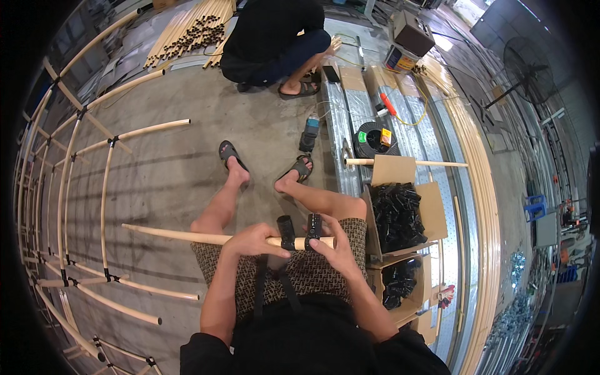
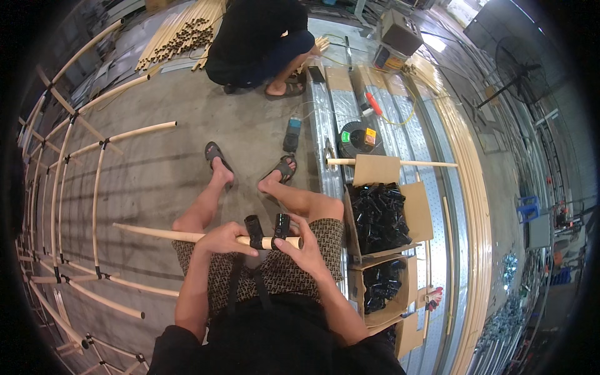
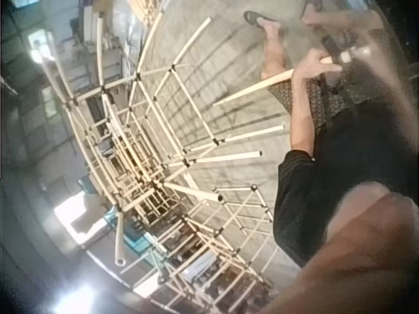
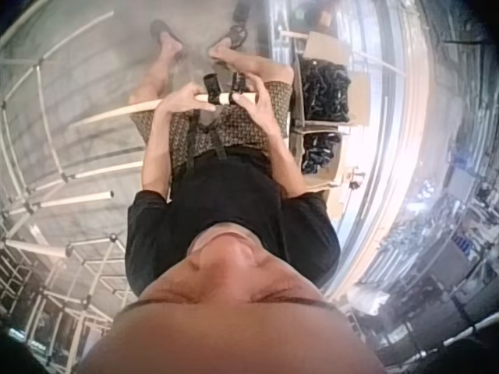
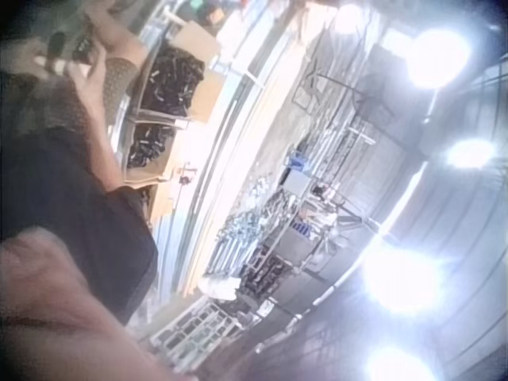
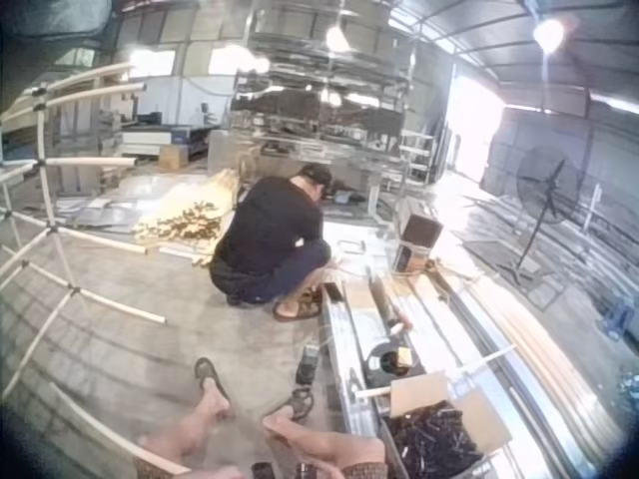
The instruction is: The person assembles a frame by sliding plastic connectors onto tubes, positioning them according to the existing structure, and securing the joints using a power drill.
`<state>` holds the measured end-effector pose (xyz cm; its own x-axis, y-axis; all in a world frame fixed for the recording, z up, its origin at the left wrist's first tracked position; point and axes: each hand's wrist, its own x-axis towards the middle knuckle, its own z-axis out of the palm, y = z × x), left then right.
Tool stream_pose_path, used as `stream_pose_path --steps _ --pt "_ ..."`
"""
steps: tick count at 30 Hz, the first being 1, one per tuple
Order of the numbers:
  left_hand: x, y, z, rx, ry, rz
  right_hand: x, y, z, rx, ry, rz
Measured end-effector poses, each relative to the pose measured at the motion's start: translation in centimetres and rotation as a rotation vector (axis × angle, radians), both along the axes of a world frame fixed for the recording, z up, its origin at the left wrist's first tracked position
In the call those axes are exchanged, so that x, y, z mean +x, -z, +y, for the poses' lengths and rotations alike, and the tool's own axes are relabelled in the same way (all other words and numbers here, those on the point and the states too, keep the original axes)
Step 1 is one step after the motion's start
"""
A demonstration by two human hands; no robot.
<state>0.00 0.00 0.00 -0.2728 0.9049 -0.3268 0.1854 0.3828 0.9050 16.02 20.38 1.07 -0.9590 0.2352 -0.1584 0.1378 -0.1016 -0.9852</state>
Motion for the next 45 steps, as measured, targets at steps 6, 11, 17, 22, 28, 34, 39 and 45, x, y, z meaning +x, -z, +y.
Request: stream_pose_path --steps 6,11,17,22,28,34,39,45 --pt "0.4 0.2 0.3 -0.002 -0.03 -0.033 0.6 0.1 0.3 0.007 -0.006 -0.054" --pt "0.7 -0.3 0.2 -0.014 -0.048 0.06 0.5 0.2 0.1 -0.051 0.005 -0.021" --pt "1.6 0.5 -1.1 0.072 -0.218 0.063 1.0 0.7 0.2 -0.111 0.052 -0.072" --pt "0.9 2.4 -8.7 -0.156 -0.443 0.486 0.6 1.5 0.2 -0.041 0.135 -0.137" --pt "1.1 5.6 -14.2 -0.262 -0.703 0.619 0.3 2.8 0.3 -0.019 0.188 -0.114" --pt "0.6 6.3 -13.1 -0.233 -0.672 0.791 -0.9 3.6 0.8 -0.018 0.218 -0.131" --pt "0.8 7.5 -11.6 -0.237 -0.669 0.918 -0.8 3.8 1.4 0.025 0.284 -0.154" --pt "0.5 8.6 -11.3 -0.263 -0.665 0.937 -0.4 3.7 1.9 0.03 0.292 -0.104"
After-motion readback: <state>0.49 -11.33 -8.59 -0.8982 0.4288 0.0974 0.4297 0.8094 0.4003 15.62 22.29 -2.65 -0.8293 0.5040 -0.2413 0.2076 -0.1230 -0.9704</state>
